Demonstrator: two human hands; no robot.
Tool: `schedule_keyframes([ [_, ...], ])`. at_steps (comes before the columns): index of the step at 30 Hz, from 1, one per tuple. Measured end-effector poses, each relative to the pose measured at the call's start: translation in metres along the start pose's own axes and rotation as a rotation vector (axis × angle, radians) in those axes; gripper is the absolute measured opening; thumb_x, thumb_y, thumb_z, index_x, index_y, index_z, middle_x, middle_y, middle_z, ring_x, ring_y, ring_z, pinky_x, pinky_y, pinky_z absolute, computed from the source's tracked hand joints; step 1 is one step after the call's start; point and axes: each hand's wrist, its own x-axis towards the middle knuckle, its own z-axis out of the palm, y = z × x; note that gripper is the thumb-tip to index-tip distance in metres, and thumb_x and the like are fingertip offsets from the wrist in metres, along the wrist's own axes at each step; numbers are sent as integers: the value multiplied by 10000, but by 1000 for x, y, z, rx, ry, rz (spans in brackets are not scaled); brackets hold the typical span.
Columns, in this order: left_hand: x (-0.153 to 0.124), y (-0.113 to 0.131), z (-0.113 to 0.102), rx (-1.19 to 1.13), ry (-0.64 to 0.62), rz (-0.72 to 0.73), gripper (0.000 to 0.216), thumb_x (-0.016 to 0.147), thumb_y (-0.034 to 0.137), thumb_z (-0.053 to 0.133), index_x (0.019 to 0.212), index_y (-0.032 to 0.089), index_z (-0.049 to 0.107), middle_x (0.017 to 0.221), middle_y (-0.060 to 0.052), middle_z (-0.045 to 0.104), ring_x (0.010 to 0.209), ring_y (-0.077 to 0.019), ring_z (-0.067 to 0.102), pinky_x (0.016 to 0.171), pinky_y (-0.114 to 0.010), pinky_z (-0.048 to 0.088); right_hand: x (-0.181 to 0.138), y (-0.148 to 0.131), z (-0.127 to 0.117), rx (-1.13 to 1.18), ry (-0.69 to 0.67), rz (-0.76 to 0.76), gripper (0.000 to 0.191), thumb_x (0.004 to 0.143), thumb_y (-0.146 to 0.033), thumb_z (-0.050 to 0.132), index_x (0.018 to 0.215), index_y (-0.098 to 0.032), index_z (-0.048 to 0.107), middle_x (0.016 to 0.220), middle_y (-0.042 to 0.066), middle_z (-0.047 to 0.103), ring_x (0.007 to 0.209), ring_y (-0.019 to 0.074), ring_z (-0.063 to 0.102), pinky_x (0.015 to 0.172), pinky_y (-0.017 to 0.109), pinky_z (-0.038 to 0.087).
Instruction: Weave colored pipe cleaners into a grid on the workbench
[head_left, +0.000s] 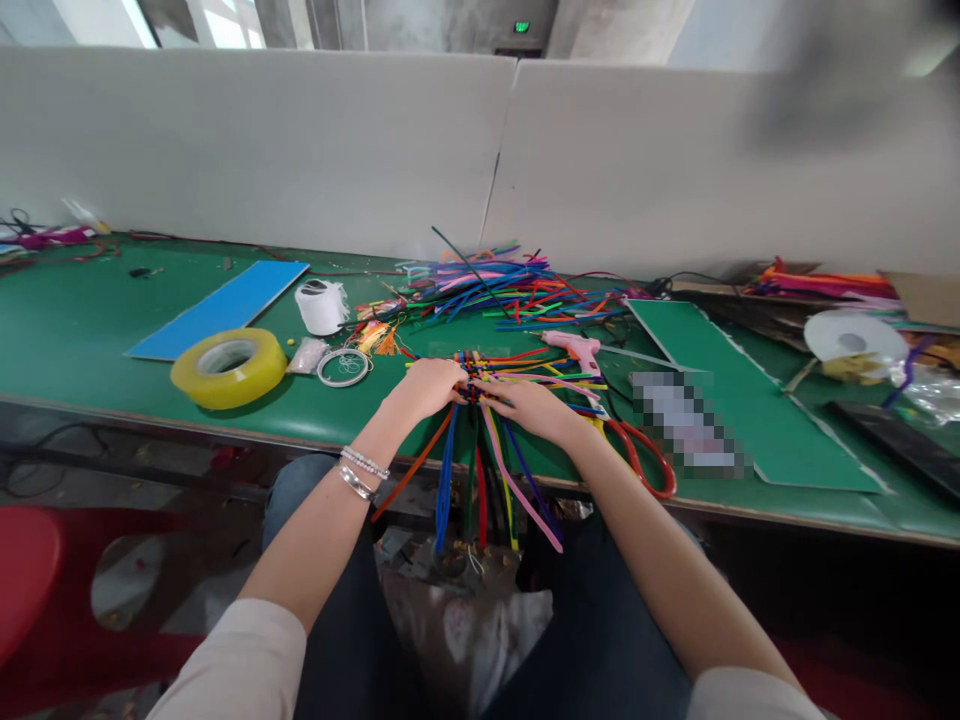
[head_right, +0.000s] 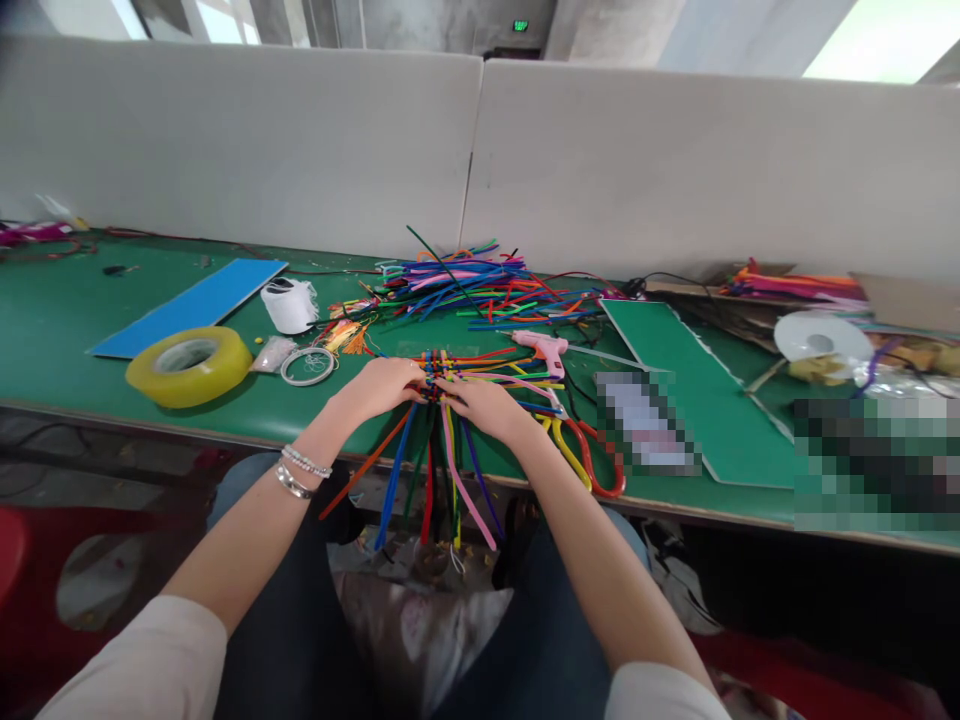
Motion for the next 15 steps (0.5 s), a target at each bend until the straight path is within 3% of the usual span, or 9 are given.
schedule_keyframes([
  [15, -4, 15, -2, 72, 17, -22, 124, 831, 224, 551, 880, 150, 637, 933, -119, 680, 927, -246, 633, 764, -329, 461, 2, 5, -4, 140, -23, -48, 481, 869, -405, 459, 1322, -243, 449, 1296, 49, 528, 1181, 259, 493, 1009, 424, 363],
])
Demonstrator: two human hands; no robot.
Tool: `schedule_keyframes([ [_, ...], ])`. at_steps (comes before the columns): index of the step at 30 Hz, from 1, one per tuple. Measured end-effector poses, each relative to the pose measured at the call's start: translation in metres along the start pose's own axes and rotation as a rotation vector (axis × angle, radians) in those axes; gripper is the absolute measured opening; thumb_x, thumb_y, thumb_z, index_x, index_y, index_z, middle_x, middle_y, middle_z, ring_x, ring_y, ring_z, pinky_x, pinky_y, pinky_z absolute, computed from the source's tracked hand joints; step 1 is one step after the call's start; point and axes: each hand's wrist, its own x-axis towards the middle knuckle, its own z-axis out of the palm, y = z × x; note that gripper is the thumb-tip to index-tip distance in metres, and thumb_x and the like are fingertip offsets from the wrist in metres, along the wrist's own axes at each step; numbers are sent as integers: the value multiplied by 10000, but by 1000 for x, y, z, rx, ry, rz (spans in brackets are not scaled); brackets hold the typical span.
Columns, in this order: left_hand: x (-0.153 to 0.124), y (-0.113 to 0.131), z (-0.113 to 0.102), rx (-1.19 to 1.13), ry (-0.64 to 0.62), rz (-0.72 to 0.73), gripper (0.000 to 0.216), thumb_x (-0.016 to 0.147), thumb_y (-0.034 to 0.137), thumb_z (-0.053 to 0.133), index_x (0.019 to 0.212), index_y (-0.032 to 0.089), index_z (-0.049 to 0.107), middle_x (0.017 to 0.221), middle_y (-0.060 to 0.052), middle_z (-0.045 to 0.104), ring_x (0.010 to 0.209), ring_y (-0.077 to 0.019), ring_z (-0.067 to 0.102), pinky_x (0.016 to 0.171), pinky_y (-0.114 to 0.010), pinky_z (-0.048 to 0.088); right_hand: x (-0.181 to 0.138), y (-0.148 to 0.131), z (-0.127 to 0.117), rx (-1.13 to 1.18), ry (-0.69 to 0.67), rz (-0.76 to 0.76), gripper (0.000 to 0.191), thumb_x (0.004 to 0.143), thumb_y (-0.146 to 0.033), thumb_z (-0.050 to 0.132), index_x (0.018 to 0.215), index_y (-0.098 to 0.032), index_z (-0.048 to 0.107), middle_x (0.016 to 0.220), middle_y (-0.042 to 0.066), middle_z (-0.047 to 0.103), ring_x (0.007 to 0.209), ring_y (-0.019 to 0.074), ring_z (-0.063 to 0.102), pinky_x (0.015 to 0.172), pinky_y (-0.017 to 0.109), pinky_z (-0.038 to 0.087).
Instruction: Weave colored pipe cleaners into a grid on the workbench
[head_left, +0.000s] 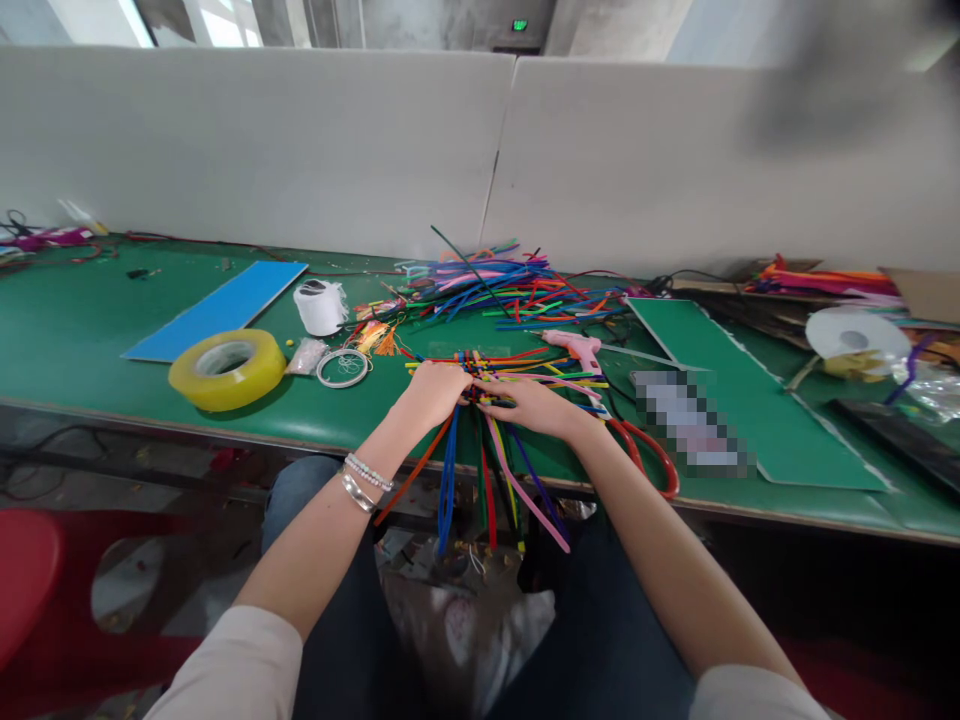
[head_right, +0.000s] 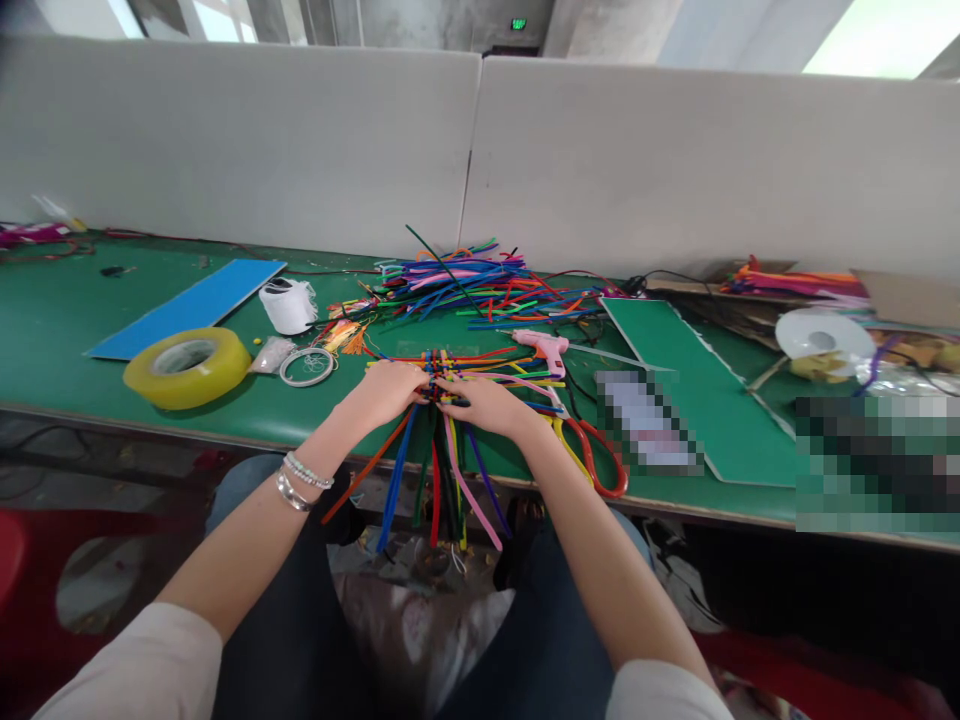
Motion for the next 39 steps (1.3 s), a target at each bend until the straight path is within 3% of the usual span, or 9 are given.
schedule_keyframes([
  [6, -4, 6, -4, -8, -40, -11, 137, 838, 196, 531, 881, 126, 641, 886, -130, 688, 892, -245, 645, 725, -299, 467, -2, -2, -1, 56, -1, 3, 477, 878, -426, 438, 1315, -234, 461, 1325, 42, 496, 1193, 238, 484, 1024, 395, 351],
  [16, -1, -10, 4, -72, -78, 27, 232, 851, 261, 506, 820, 154, 710, 811, -118, 697, 809, -236, 654, 676, -292, 441, -1, 4, 1, 32, 7, 3, 466, 875, -422, 452, 1303, -237, 476, 1305, 41, 517, 1225, 252, 448, 1037, 421, 328],
  [23, 1, -14, 5, -95, -73, 50, 217, 837, 283, 528, 817, 180, 719, 812, -94, 702, 800, -222, 650, 662, -276, 429, 1, 1, 1, -55, 20, 8, 404, 895, -319, 414, 1272, -216, 516, 1250, 57, 566, 1137, 240, 534, 991, 397, 387],
  [29, 2, -11, 6, -8, -56, 40, 224, 833, 290, 528, 844, 180, 723, 808, -104, 707, 794, -225, 653, 648, -277, 434, -1, 3, 2, 3, 29, 10, 467, 872, -431, 441, 1296, -242, 487, 1275, 29, 544, 1214, 242, 464, 1042, 408, 337],
  [39, -1, -7, 4, 5, -33, -17, 230, 817, 324, 536, 873, 207, 725, 831, -100, 708, 823, -254, 656, 649, -302, 457, -3, 2, 1, 53, 38, 12, 494, 843, -432, 484, 1302, -248, 480, 1298, 19, 523, 1218, 245, 458, 1055, 402, 323],
])
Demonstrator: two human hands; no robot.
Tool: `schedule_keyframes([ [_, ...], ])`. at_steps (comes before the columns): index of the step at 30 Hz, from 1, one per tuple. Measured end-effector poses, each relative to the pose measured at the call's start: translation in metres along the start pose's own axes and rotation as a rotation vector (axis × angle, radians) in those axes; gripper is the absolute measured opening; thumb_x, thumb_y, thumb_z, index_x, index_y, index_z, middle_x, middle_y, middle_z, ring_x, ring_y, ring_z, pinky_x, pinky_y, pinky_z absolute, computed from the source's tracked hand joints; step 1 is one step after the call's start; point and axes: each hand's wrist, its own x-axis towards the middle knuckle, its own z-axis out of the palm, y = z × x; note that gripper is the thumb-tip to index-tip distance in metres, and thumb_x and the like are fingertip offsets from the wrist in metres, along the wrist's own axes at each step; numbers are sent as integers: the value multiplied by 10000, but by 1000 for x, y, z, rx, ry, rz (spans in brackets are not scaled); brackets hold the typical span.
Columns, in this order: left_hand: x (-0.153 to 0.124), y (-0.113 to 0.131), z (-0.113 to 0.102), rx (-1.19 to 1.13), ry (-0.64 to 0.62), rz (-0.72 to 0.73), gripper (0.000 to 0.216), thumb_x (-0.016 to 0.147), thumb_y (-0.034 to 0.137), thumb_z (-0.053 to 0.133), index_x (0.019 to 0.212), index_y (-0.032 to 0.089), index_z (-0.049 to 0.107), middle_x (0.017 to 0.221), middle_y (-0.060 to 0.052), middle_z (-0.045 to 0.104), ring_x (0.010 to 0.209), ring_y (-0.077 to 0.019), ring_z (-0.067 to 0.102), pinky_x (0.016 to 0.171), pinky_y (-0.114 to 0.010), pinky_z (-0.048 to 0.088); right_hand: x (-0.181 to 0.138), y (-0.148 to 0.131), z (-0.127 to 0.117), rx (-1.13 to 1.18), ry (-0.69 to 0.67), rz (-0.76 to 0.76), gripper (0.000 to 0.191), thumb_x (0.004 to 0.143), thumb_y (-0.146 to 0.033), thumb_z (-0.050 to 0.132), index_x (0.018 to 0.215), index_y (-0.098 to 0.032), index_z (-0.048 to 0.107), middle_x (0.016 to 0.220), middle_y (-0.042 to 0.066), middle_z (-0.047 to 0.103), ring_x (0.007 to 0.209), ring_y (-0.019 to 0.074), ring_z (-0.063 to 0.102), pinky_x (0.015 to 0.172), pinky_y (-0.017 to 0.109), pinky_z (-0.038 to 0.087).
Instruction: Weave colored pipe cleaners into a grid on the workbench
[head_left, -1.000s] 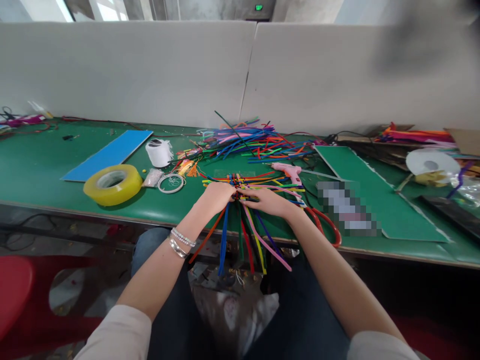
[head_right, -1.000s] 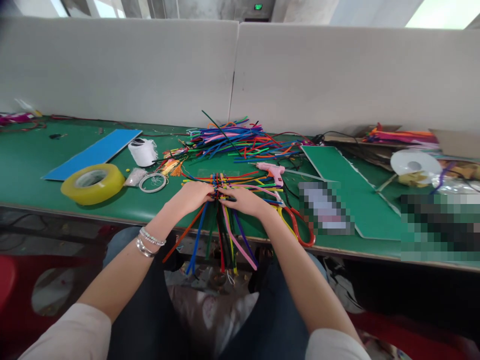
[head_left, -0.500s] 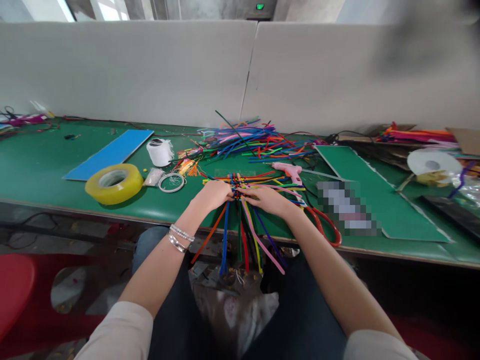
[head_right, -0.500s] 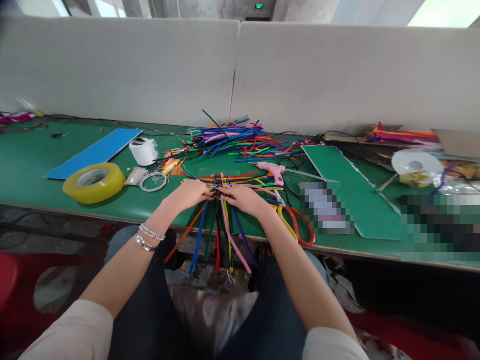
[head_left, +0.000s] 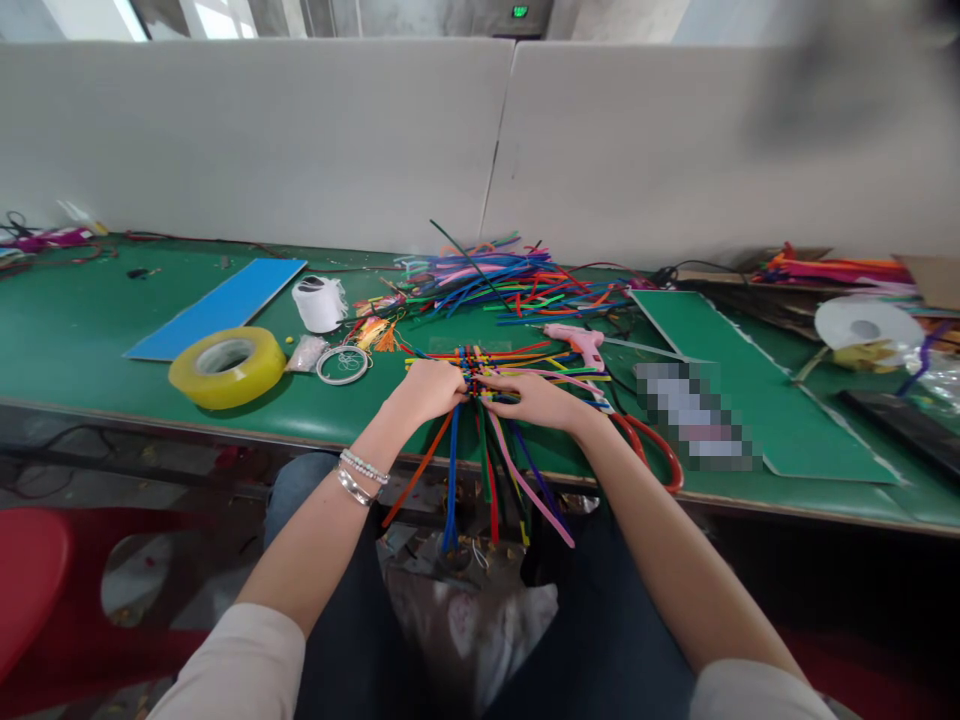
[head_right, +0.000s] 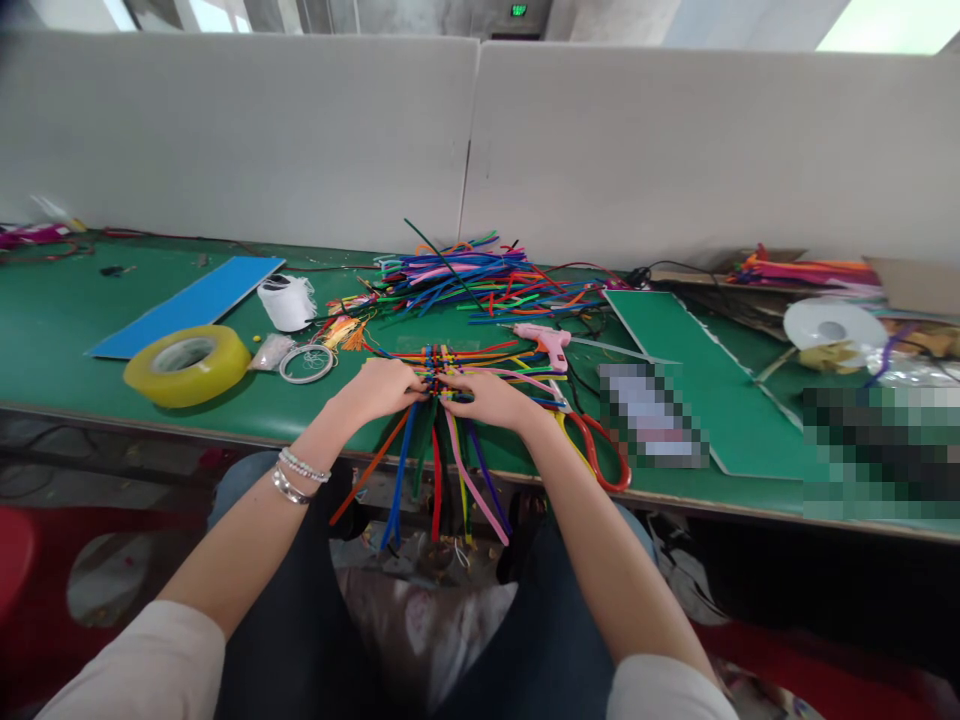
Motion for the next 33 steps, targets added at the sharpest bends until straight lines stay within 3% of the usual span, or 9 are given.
schedule_keyframes([
  [5, 5, -2, 2, -20, 22, -35, 203, 801, 322, 561, 847, 223, 732, 796, -87, 707, 816, -245, 655, 662, -301, 455, 1, 2, 0, 14, -32, 25, 517, 862, -485, 437, 1300, -215, 484, 1296, 46, 527, 1232, 254, 439, 1056, 411, 308],
  [12, 3, -10, 0, -75, -32, 58, 200, 813, 338, 561, 828, 229, 727, 758, -50, 698, 773, -197, 645, 646, -246, 414, 2, 5, -1, 28, -34, -22, 488, 868, -464, 449, 1300, -238, 478, 1301, 41, 525, 1181, 241, 492, 1020, 393, 349],
  [22, 5, -7, 4, -10, -15, 46, 226, 826, 319, 537, 813, 196, 725, 771, -91, 699, 786, -224, 649, 632, -270, 423, 2, -3, -2, -121, -47, -19, 455, 879, -388, 458, 1298, -213, 483, 1283, 64, 540, 1153, 236, 519, 986, 368, 382],
  [33, 2, -3, 2, 25, -20, 34, 248, 832, 329, 502, 818, 222, 726, 779, -81, 700, 804, -228, 652, 638, -277, 437, -2, -24, 1, -272, -57, 97, 462, 907, -357, 394, 1337, -192, 429, 1291, 87, 531, 1087, 252, 568, 902, 365, 446],
])
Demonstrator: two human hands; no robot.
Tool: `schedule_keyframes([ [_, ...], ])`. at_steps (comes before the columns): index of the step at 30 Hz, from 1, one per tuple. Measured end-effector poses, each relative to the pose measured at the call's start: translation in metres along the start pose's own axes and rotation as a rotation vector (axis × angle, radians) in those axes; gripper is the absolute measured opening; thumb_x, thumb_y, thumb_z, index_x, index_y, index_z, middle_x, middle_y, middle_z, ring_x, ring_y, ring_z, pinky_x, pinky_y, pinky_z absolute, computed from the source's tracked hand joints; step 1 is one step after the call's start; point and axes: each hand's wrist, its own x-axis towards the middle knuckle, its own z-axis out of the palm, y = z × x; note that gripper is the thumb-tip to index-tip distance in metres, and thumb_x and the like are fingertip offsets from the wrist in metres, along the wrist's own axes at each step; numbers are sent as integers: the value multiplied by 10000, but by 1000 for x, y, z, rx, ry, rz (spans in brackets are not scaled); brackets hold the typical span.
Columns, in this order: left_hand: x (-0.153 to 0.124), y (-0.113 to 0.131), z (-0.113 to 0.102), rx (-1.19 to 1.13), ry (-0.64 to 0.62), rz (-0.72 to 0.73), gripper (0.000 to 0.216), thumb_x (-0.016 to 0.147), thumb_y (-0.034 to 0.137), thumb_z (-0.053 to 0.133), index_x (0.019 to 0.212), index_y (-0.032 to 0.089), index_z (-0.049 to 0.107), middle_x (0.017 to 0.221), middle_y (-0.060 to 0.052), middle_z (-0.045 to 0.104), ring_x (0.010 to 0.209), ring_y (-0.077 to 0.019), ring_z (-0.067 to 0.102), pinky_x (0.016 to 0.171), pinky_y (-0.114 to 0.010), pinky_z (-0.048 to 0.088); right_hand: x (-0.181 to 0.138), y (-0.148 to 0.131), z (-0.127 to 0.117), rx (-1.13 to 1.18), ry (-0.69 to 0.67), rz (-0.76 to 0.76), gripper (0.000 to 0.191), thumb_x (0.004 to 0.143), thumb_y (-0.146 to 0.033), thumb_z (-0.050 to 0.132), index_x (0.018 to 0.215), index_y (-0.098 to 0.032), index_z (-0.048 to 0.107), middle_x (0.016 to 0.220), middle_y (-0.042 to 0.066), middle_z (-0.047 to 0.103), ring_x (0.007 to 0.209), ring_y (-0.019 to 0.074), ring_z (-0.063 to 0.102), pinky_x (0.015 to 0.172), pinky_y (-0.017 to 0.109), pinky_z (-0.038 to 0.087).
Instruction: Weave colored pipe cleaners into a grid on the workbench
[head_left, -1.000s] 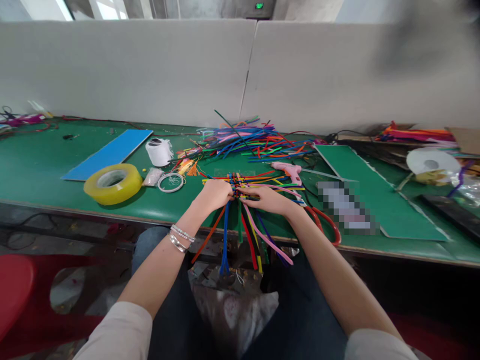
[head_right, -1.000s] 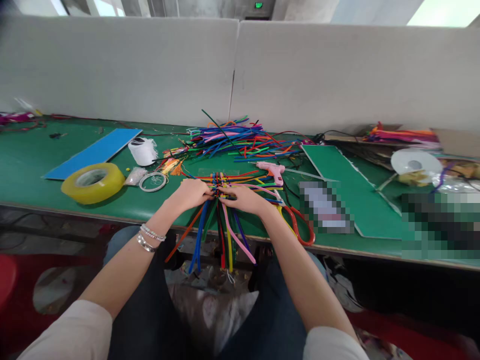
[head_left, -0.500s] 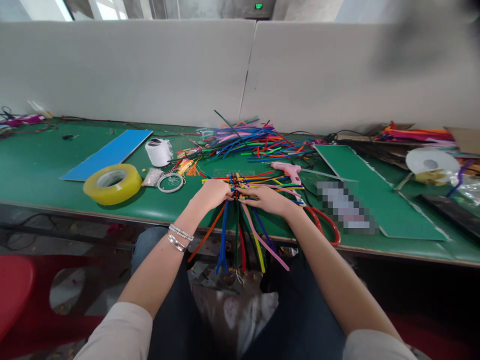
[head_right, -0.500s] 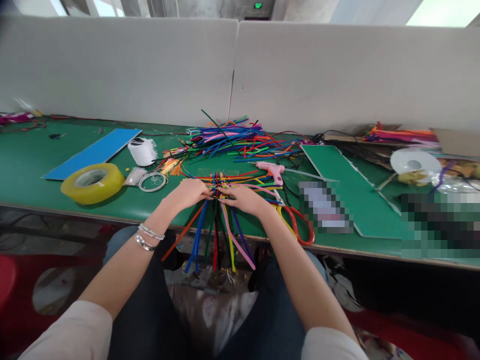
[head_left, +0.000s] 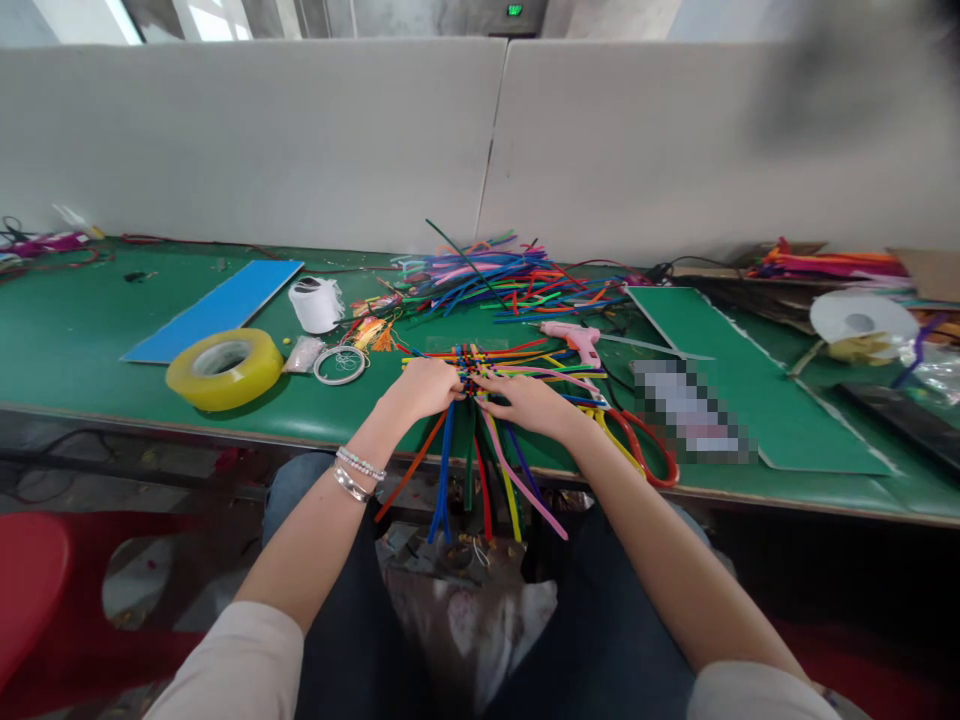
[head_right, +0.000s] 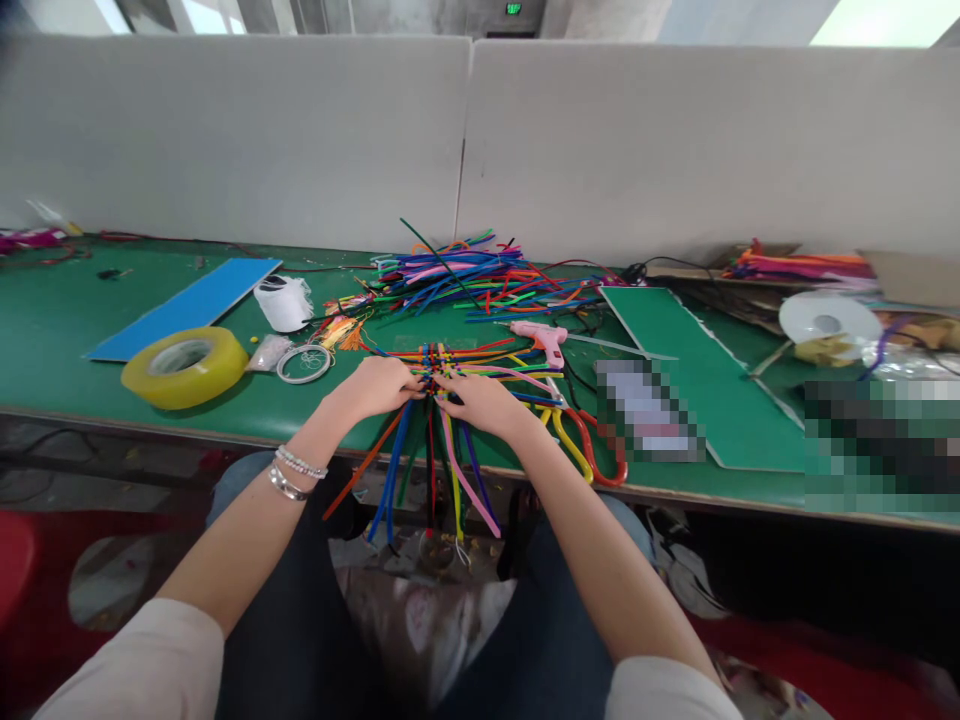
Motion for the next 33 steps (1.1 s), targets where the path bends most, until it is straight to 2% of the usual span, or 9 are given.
schedule_keyframes([
  [5, -2, 2, -3, 6, -17, -18, 257, 835, 310, 491, 849, 210, 728, 826, -99, 704, 831, -239, 652, 658, -284, 446, -1, -5, 0, -33, -10, 33, 469, 913, -358, 373, 1337, -165, 426, 1282, 114, 534, 1056, 270, 585, 877, 393, 460],
  [10, -3, -6, -3, -100, -71, 27, 255, 864, 340, 472, 964, 276, 698, 953, -45, 704, 903, -204, 638, 722, -259, 441, -2, 3, 2, 79, 30, -10, 465, 909, -387, 383, 1317, -175, 454, 1302, 86, 517, 1135, 245, 537, 952, 375, 417],
  [14, -1, -9, 0, -81, -42, 49, 238, 855, 333, 499, 911, 241, 712, 890, -56, 710, 863, -203, 646, 716, -257, 440, -1, 8, 3, 128, 36, -52, 456, 903, -398, 404, 1306, -195, 468, 1301, 69, 519, 1160, 234, 517, 975, 365, 403],
  [19, 0, -6, 1, -58, -18, 69, 191, 828, 290, 544, 866, 218, 717, 885, -69, 712, 856, -203, 651, 704, -258, 442, -1, 0, 0, 60, 5, 19, 455, 909, -378, 395, 1306, -168, 468, 1304, 96, 513, 1137, 267, 533, 949, 398, 420],
  [25, -3, 0, -4, -5, -29, 4, 228, 835, 285, 506, 902, 226, 715, 897, -82, 707, 853, -220, 650, 682, -274, 447, 0, -3, 2, 3, 15, 52, 452, 908, -391, 397, 1313, -200, 461, 1283, 92, 536, 1105, 259, 558, 926, 389, 435],
  [33, -2, 6, -3, -2, -11, -53, 244, 802, 266, 490, 838, 212, 726, 813, -105, 702, 835, -256, 652, 685, -321, 466, 1, -7, 0, -19, -3, 72, 468, 911, -400, 384, 1320, -183, 451, 1257, 114, 555, 1100, 278, 558, 896, 398, 450],
])
